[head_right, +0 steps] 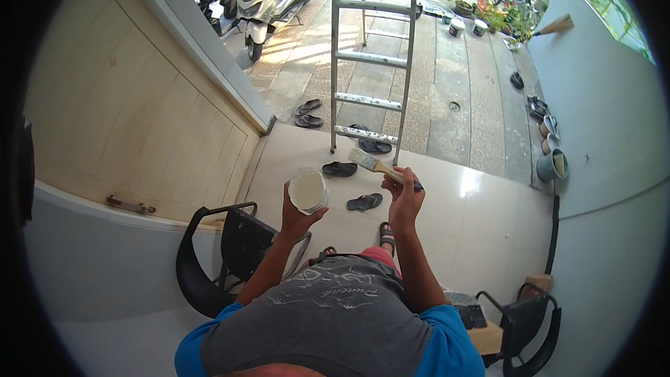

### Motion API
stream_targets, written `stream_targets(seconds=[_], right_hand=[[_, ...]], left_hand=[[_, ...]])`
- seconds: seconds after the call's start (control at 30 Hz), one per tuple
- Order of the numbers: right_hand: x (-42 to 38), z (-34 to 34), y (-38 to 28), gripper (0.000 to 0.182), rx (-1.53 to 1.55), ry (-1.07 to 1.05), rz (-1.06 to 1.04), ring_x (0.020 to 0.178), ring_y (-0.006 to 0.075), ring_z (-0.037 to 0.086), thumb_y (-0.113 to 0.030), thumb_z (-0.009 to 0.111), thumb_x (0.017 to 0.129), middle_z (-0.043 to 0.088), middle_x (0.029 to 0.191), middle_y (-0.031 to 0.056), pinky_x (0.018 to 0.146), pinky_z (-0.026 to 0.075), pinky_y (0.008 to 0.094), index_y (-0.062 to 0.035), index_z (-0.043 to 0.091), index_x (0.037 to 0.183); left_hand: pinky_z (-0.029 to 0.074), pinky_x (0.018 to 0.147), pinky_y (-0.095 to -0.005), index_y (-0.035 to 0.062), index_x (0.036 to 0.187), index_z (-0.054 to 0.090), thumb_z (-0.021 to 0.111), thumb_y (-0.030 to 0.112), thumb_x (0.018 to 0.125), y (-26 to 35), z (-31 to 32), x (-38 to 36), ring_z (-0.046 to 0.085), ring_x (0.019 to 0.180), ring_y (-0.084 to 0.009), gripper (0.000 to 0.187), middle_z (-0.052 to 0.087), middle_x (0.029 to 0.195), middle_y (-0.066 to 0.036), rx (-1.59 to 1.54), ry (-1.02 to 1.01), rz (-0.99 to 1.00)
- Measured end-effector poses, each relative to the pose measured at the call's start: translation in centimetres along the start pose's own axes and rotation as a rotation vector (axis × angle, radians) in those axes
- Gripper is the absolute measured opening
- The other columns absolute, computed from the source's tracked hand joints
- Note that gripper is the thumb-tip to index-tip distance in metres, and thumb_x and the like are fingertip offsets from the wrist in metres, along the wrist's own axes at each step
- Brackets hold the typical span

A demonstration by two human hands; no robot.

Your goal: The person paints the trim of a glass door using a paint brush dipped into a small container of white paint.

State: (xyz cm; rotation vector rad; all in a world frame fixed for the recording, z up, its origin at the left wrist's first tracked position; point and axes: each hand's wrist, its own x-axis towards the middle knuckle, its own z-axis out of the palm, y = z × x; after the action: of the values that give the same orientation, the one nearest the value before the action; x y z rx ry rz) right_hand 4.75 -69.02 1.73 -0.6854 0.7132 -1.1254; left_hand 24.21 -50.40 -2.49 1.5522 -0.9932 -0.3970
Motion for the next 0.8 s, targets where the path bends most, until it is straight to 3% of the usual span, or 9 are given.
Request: stream_targets(seconds=[0.37, 0.8], right_hand=[[11.7, -2.1, -6.8, 0.039, -0.100, -0.205, 0.055, 0.072, 0.0211, 0.071, -0.029, 0.055, 0.108, 0.072, 0.088, 0.0172, 0.072, 0.058, 0.0329, 0.0076, 0.066, 0.109], [12.1, -2.2, -6.1, 0.040, -0.047, -0.316, 0.179, 0.073, 0.0215, 0.071, -0.032, 0.056, 0.107, 0.072, 0.087, 0.0170, 0.072, 0.058, 0.0334, 0.0069, 0.066, 0.111]], left_hand=[[0.051, 0.102, -0.0390, 0.0061, 0.145, 0.034, 0.094, 0.007, 0.068, 2.5, 10.7, 2.9, 0.057, 0.123, -0.0249, 0.098, 0.052, 0.133, -0.012, -0.074, 0.229, -0.072], [0.052, 0.103, -0.0396, 0.0059, 0.145, 0.031, 0.093, 0.004, 0.071, 3.3, 13.0, 0.7, 0.061, 0.123, -0.0250, 0.096, 0.059, 0.132, -0.014, 0.045, 0.308, -0.054]])
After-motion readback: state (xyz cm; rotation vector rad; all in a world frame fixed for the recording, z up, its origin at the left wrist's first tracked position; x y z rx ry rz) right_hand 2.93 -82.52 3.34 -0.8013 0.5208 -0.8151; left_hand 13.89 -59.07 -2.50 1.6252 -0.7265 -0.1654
